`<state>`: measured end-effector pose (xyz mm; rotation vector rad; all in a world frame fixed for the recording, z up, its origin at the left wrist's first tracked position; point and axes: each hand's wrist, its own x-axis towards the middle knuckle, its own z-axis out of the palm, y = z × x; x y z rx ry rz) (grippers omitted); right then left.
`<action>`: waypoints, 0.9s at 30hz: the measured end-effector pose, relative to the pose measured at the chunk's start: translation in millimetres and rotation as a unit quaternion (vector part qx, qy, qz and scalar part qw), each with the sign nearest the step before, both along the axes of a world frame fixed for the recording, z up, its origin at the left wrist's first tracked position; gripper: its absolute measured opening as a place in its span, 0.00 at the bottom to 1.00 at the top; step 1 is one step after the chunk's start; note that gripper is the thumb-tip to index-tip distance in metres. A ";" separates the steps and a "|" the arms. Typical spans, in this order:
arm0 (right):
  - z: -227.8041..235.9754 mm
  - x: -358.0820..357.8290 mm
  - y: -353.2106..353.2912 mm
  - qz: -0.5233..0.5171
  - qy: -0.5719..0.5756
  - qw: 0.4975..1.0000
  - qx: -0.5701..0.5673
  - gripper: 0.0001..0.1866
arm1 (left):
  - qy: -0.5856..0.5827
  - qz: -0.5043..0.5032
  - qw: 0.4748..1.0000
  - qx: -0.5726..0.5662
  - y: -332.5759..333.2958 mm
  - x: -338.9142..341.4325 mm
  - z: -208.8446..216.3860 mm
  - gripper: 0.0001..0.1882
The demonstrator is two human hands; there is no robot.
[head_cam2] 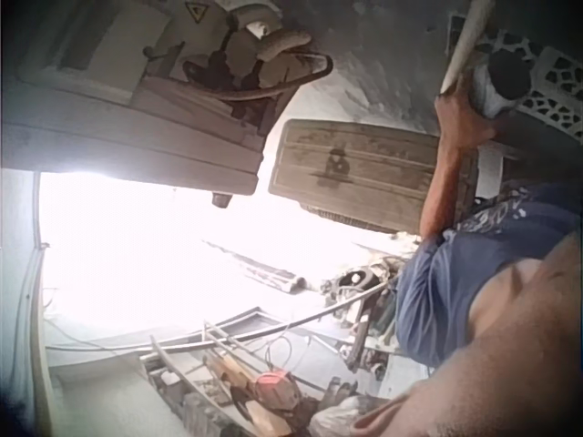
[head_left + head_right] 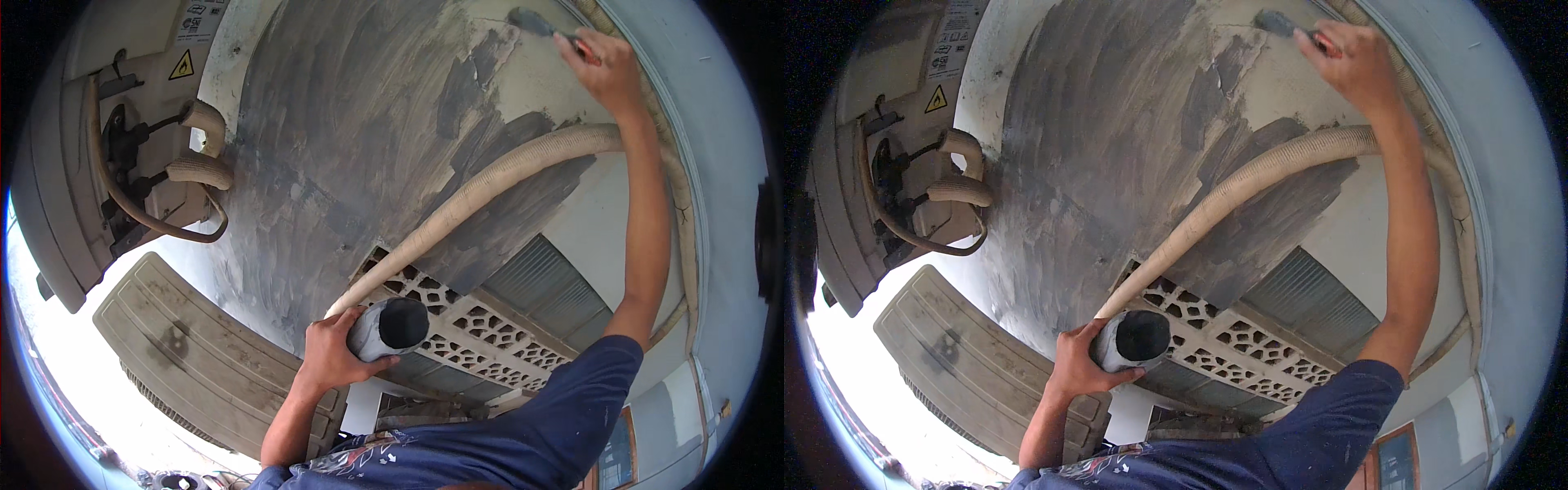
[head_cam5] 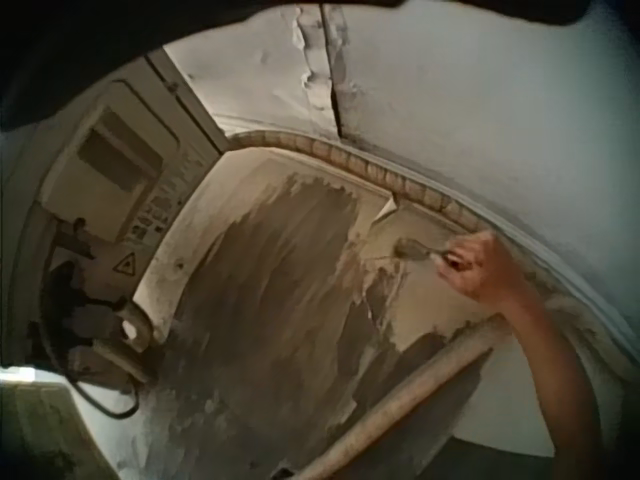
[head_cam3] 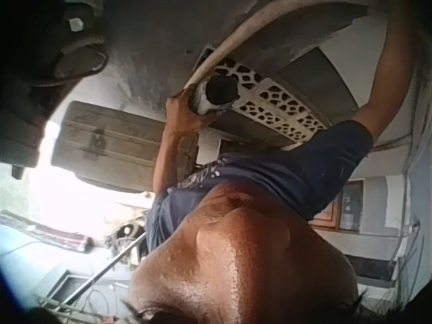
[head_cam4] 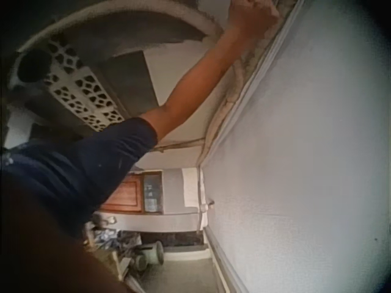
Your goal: The person paints a concrete wall and surrounding components using a paint brush and a small container of gray paint.
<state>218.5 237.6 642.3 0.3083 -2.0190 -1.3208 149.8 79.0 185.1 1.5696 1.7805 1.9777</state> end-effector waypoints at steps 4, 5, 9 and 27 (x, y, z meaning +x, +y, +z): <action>-23.8 -8.3 -2.4 0.036 -0.012 0.998 -0.058 0.18 | -0.002 0.004 1.000 0.008 -2.9 0.3 2.4 0.40; -39.6 -9.0 -1.2 0.030 -0.024 0.998 -0.051 0.18 | -0.004 0.006 1.000 0.010 -3.9 0.1 2.6 0.40; -54.1 -17.2 0.3 -0.069 -0.141 0.975 -0.159 0.19 | 0.001 0.007 1.000 0.015 -4.8 -1.3 3.1 0.39; -2.9 -61.3 2.7 0.095 -0.013 0.994 0.059 0.16 | 0.001 -0.012 1.000 -0.020 -2.9 2.5 3.9 0.41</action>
